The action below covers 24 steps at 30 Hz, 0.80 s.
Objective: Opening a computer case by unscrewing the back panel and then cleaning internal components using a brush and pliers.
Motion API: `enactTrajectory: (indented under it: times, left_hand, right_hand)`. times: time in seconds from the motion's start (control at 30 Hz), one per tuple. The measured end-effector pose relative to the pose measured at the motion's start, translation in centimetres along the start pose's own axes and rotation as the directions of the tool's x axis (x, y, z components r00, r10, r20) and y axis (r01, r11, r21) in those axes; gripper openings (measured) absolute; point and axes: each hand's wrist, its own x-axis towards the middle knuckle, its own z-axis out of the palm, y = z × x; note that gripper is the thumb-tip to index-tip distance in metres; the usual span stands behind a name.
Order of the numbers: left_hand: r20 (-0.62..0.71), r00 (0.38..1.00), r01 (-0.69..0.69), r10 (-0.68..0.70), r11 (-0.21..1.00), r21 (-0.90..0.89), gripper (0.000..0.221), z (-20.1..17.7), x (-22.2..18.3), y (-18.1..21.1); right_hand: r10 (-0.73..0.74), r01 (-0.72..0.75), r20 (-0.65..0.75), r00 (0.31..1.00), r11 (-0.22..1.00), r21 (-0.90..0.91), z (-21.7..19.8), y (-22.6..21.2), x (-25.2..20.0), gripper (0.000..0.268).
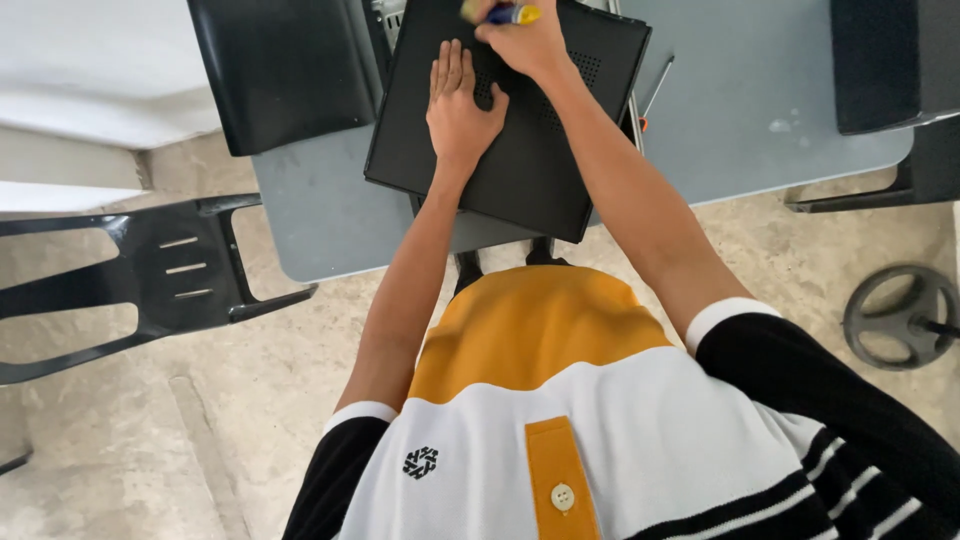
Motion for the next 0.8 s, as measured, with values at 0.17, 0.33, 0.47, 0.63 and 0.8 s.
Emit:
enactTrajectory:
  times: [0.17, 0.33, 0.47, 0.63, 0.8]
  left_hand:
    - [-0.017, 1.0, -0.008, 0.007, 0.998, -0.064, 0.065, 0.3, 0.2, -0.1]
    - [-0.133, 0.99, -0.04, 0.043, 0.999, 0.024, 0.047, 1.0, 3.2, 4.5]
    - [-0.08, 0.96, -0.269, 0.267, 0.963, -0.012, 0.061, 9.8, 7.9, 8.8]
    - [0.082, 0.844, -0.531, 0.53, 0.847, -0.014, 0.064, 15.2, 13.2, 11.6]
    - [0.105, 0.774, -0.606, 0.624, 0.779, -0.16, 0.057, 15.3, 15.2, 11.6]
  right_hand:
    - [0.005, 0.002, -0.076, 0.997, 0.996, 0.093, -10.0, -2.3, -2.5, 0.024]
    - [0.586, -0.639, -0.338, 0.736, 0.767, -0.061, -27.3, 4.1, -9.4, 0.039]
    - [0.569, -0.514, -0.06, 0.82, 0.687, -0.514, -28.8, 3.4, -9.4, 0.047]
    - [0.479, -0.24, 0.287, 0.83, 0.771, -0.59, -26.1, 7.3, -8.9, 0.033]
    - [0.69, -0.273, 0.309, 0.655, 0.597, -0.754, -24.3, 5.2, -4.8, 0.034]
